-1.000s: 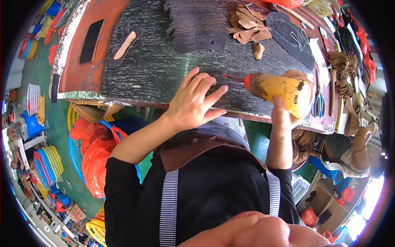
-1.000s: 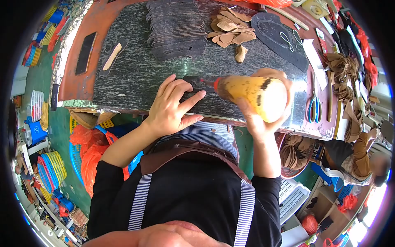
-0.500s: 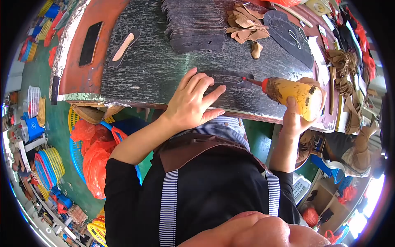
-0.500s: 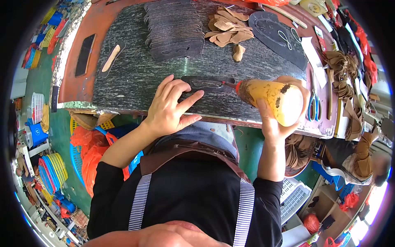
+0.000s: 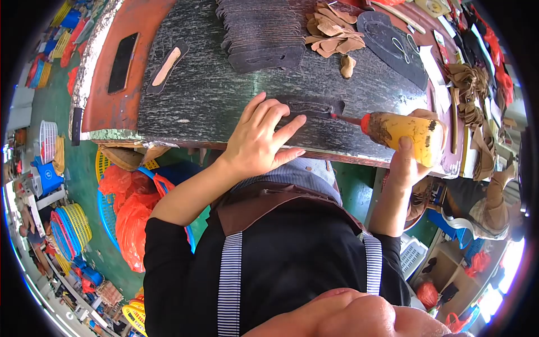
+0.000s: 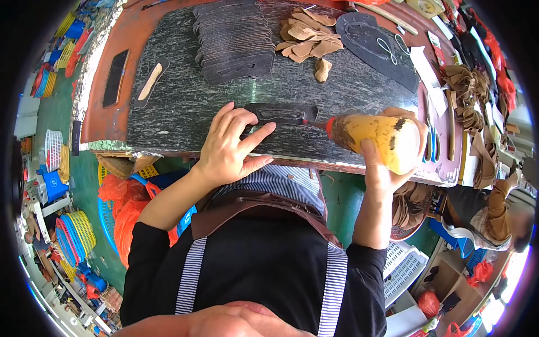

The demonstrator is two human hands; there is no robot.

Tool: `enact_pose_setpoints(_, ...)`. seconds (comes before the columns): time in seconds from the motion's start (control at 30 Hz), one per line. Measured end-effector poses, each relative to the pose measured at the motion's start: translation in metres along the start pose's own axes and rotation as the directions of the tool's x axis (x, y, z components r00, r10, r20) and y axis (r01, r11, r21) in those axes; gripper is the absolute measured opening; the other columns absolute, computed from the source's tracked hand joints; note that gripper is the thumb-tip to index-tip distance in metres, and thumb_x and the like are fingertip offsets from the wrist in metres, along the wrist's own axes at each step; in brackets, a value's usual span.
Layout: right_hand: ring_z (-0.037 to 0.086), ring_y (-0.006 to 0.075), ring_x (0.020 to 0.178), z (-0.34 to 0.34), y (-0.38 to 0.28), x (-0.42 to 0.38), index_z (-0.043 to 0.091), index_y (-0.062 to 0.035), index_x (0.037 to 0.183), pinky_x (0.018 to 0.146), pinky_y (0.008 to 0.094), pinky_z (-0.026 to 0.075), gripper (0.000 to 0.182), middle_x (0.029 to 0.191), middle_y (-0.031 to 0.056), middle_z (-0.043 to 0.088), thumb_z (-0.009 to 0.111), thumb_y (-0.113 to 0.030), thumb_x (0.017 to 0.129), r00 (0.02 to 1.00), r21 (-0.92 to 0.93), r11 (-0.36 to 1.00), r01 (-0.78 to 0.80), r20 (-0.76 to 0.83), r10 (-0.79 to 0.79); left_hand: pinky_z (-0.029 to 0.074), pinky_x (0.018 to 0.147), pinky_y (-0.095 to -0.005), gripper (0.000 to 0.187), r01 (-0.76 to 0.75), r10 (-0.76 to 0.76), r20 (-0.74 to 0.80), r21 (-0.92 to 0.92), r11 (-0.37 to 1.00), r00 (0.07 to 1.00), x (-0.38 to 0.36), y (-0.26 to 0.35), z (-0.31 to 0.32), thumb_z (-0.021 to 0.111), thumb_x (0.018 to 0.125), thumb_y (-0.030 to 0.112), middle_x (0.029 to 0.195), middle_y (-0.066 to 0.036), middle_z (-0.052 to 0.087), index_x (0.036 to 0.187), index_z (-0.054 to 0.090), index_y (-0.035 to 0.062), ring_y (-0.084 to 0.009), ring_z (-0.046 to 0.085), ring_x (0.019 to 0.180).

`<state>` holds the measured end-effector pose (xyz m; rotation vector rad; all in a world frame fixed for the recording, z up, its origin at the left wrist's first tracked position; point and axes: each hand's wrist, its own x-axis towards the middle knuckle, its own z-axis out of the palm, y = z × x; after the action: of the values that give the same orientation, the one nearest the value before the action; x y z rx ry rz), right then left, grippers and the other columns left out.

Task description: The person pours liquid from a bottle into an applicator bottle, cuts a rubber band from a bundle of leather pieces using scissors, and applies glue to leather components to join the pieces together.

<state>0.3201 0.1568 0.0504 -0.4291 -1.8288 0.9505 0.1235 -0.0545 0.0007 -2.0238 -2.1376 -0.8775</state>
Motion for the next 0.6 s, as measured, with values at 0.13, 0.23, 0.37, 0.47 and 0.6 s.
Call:
enact_pose_setpoints(0.13, 0.056, 0.0278, 0.106, -0.011, 0.015, -0.007, 0.05, 0.003, 0.125, 0.095, 0.04, 0.046, 0.052, 0.116, 0.0174, 0.056, 0.072, -0.023, 0.085, 0.992, 0.229, 0.969, -0.09, -0.062, 0.107, 0.035, 0.107, -0.0544, 0.052, 0.001, -0.002, 0.005, 0.006, 1.0, 1.0, 0.0, 0.0, 0.0, 0.069, 0.082, 0.047, 0.108, -0.011, 0.054, 0.119, 0.067, 0.0096, -0.0309, 0.053, 0.108)
enact_pose_setpoints(0.23, 0.059, 0.0255, 0.099, -0.015, 0.025, 0.004, 0.05, 0.0012, 0.122, 0.086, 0.04, 0.05, 0.052, 0.11, 0.0154, 0.058, 0.076, -0.023, 0.084, 0.948, 0.357, 0.931, -0.074, -0.264, 0.177, 0.035, 0.108, -0.0552, 0.057, 0.009, -0.009, 0.009, 0.01, 1.0, 1.0, -0.001, 0.0, 0.0, 0.073, 0.078, 0.044, 0.109, -0.01, 0.053, 0.125, 0.067, 0.0131, -0.0292, 0.054, 0.108)
enact_pose_setpoints(0.37, 0.059, 0.0282, 0.113, -0.034, 0.037, 0.022, 0.046, -0.0046, 0.125, 0.095, 0.0406, 0.05, 0.041, 0.117, 0.0156, 0.056, 0.066, -0.001, 0.089, 0.922, 0.359, 0.917, -0.176, -0.266, 0.282, 0.036, 0.108, -0.0555, 0.056, 0.004, -0.004, 0.006, 0.012, 1.0, 1.0, 0.0, 0.0, -0.001, 0.072, 0.079, 0.045, 0.109, -0.011, 0.053, 0.125, 0.066, 0.0128, -0.0296, 0.054, 0.108)
enact_pose_setpoints(0.47, 0.06, 0.0213, 0.103, -0.054, 0.087, 0.03, 0.048, -0.0072, 0.108, 0.089, 0.0323, 0.049, 0.031, 0.117, 0.0151, 0.057, 0.069, 0.002, 0.087, 0.94, 0.211, 0.947, -0.243, -0.191, 0.284, 0.036, 0.107, -0.0561, 0.056, 0.001, -0.001, 0.003, 0.014, 1.0, 1.0, 0.0, 0.0, -0.001, 0.071, 0.08, 0.044, 0.109, -0.011, 0.053, 0.126, 0.066, 0.0124, -0.0298, 0.054, 0.108)
enact_pose_setpoints(0.6, 0.061, 0.0204, 0.096, -0.045, 0.114, 0.041, 0.057, -0.0062, 0.093, 0.087, 0.0341, 0.047, 0.026, 0.101, 0.0087, 0.065, 0.079, -0.008, 0.08, 0.971, -0.295, 0.925, -0.238, -0.066, 0.229, 0.037, 0.106, -0.0554, 0.055, 0.007, -0.007, 0.008, -0.016, 1.0, 1.0, -0.001, -0.001, -0.002, 0.073, 0.079, 0.041, 0.111, -0.012, 0.053, 0.123, 0.066, 0.0105, -0.0305, 0.054, 0.109)
